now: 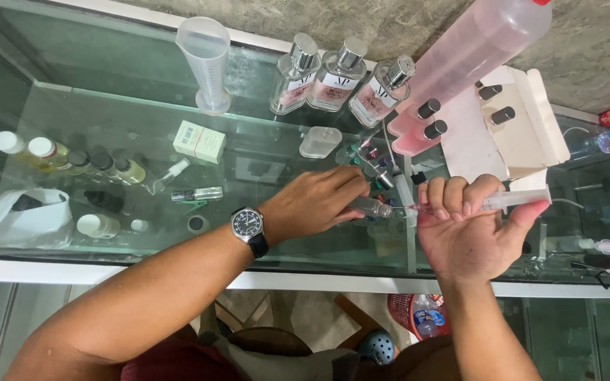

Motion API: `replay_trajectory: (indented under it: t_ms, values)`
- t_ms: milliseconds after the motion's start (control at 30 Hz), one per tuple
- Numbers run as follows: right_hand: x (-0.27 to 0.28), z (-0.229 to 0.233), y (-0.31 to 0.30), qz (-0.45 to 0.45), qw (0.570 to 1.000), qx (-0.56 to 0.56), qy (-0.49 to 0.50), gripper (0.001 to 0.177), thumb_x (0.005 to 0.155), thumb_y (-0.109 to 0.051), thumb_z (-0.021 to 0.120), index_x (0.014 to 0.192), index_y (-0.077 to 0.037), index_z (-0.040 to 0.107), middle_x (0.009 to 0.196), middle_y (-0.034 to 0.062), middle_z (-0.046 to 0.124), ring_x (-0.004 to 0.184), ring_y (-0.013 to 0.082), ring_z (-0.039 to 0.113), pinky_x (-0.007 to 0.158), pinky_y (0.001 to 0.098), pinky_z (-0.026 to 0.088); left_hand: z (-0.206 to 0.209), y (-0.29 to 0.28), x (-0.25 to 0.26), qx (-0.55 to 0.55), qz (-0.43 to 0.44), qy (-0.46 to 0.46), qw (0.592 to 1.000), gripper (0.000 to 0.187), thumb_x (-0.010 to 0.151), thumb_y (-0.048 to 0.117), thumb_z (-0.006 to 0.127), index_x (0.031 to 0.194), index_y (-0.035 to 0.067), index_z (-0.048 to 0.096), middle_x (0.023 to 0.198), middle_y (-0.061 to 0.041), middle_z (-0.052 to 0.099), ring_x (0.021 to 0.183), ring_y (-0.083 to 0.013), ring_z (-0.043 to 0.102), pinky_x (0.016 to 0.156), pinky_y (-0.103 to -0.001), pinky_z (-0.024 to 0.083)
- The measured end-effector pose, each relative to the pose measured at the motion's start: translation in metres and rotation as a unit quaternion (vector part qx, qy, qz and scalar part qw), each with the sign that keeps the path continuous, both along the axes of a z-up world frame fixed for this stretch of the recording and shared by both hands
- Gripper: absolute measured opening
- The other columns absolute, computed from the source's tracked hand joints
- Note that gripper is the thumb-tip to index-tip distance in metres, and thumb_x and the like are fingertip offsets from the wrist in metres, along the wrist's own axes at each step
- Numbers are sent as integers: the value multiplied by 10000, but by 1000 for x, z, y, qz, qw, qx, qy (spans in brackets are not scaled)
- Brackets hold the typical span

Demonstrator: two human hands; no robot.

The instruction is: The person uses a syringe to transfer liquid from a small bottle into another small bottle. They then use a pump bottle to fill a small bottle with pink liquid and finally use a syringe to transfer dark liquid from a larger bottle into a small bottle.

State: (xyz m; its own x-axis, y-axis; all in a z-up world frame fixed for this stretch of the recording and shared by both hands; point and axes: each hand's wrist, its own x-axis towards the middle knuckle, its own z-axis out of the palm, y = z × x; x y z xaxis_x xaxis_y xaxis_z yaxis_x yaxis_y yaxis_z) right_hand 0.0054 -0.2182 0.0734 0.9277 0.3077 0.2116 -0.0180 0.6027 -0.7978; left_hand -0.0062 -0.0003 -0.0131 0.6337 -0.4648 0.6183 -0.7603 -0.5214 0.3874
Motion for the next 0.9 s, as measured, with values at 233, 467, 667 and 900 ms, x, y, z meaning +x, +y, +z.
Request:
replay_trajectory:
  t_ms: [233, 467, 667, 900]
  values:
    - [-2, 3, 12, -34, 999, -26, -16, 621, 928, -668, 310, 677, -123, 474, 591, -4, 371, 622, 154, 347, 745, 316, 340, -1, 0, -1, 3, 23, -23, 999, 368, 926, 222, 809, 1114, 61, 538, 1124, -132, 610, 950, -277, 657, 660, -360, 551]
    - [-2, 4, 14, -25, 999, -29, -29, 663, 855, -723, 288, 656, -111, 448, 586, 16, 301, 628, 168, 285, 726, 312, 286, 0, 2, 1, -2, 37, -33, 999, 331, 948, 223, 788, 1096, 61, 541, 1083, -113, 597, 920, -263, 636, 660, -346, 534]
    - [-2, 5, 13, -20, 998, -51, -38, 662, 829, -749, 303, 646, -119, 389, 597, 1, 249, 625, 167, 244, 713, 314, 256, 0, 1, 1, -9, 30, -33, 999, 362, 920, 208, 826, 1079, 67, 533, 1068, -107, 591, 896, -260, 627, 642, -345, 519]
    - [-3, 8, 13, 0, 997, -51, -56, 672, 831, -754, 312, 636, -113, 369, 583, -2, 220, 606, 163, 199, 686, 326, 222, 1, 1, -1, 1, 36, -34, 999, 368, 923, 223, 825, 1083, 69, 532, 1059, -101, 588, 888, -256, 623, 610, -345, 507]
